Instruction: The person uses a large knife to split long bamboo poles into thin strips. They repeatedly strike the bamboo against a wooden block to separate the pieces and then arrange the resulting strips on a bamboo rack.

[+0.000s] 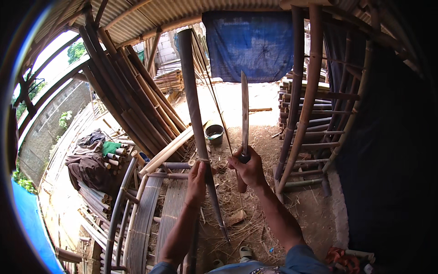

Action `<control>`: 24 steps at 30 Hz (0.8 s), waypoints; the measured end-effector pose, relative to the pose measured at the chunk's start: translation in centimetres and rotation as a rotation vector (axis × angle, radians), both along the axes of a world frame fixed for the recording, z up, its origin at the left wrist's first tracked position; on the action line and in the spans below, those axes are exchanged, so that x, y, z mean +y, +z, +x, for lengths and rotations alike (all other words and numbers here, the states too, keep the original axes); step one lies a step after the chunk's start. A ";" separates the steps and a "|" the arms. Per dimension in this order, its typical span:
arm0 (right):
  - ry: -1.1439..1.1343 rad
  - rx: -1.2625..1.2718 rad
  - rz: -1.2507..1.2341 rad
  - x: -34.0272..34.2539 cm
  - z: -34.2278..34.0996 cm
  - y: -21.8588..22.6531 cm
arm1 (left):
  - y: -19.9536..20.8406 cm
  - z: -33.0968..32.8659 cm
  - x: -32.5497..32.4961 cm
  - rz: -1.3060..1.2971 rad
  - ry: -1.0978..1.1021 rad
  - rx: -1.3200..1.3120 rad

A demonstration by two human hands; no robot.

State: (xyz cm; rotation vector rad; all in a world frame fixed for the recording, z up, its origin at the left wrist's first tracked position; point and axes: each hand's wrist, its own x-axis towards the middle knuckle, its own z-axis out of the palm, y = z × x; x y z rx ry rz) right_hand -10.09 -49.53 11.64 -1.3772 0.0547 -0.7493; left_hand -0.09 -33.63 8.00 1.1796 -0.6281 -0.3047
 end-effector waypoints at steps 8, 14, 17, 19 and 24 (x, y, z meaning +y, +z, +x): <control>-0.234 0.282 -0.430 -7.9 -11.9 10.1 | -3.4 2.3 -1.2 0.067 0.329 -0.217; -0.671 0.404 -0.930 -13.6 -19.8 21.6 | -3.4 3.8 -3.5 0.178 0.390 -0.376; -0.748 0.515 -0.932 -16.4 -23.8 24.5 | -4.3 4.0 -4.0 0.220 0.309 -0.401; -0.915 0.538 -1.024 -21.5 -29.0 26.0 | -5.1 7.2 -2.3 0.134 0.461 -0.355; -1.489 0.750 -0.719 -34.7 -56.0 26.1 | -6.8 13.7 2.6 -0.156 0.597 -0.009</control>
